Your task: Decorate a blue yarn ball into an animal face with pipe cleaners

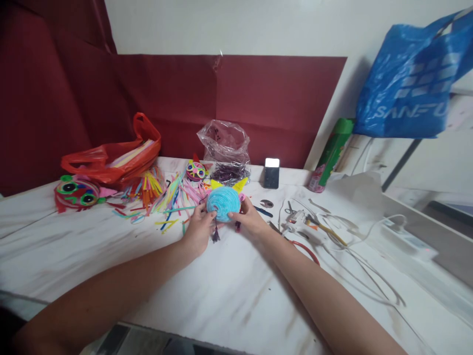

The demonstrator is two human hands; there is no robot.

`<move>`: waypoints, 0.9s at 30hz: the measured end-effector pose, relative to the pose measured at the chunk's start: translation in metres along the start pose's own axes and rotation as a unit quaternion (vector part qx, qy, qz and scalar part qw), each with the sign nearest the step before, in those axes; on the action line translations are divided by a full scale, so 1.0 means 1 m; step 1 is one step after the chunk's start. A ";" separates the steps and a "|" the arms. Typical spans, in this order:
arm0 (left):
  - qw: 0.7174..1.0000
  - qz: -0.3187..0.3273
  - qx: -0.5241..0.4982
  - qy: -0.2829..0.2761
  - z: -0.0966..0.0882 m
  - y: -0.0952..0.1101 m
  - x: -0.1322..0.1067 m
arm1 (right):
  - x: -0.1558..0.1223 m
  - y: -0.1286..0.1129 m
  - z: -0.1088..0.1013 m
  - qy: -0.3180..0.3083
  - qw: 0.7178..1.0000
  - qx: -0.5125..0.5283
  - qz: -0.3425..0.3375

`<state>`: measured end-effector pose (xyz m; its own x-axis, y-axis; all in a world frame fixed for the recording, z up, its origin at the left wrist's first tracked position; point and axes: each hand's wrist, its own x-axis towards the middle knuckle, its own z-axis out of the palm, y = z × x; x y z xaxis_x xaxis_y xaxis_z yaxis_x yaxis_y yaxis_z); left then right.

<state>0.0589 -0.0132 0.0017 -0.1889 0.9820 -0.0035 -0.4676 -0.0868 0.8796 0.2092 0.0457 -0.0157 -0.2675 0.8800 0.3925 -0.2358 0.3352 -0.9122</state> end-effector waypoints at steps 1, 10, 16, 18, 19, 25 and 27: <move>1.000 0.001 0.008 0.003 -0.001 -0.003 0.002 | 0.000 -0.001 -0.002 0.000 1.000 -0.009 0.016; 0.999 0.015 0.035 0.026 -0.003 -0.009 0.010 | -0.007 -0.002 0.015 0.041 0.994 0.056 0.080; 0.993 0.065 0.088 0.034 -0.005 -0.019 0.015 | -0.011 -0.004 0.035 0.114 0.989 0.044 0.082; 0.987 0.100 0.119 0.037 -0.006 -0.024 0.017 | -0.012 -0.006 0.039 0.135 0.988 0.029 0.074; 0.983 0.119 0.132 0.038 -0.007 -0.027 0.017 | -0.012 -0.006 0.039 0.146 0.987 0.015 0.069; 0.970 0.170 0.173 0.030 -0.005 -0.028 0.014 | -0.011 -0.003 0.036 0.185 0.981 -0.054 0.016; 0.968 0.178 0.173 0.017 -0.004 -0.025 0.011 | -0.011 -0.005 0.035 0.193 0.978 -0.075 0.003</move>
<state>0.0651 -0.0011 -0.0221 -0.3165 0.8933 0.3190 -0.0508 -0.3518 0.9347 0.1801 0.0225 -0.0116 0.1102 0.9343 0.3391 -0.0886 0.3491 -0.9329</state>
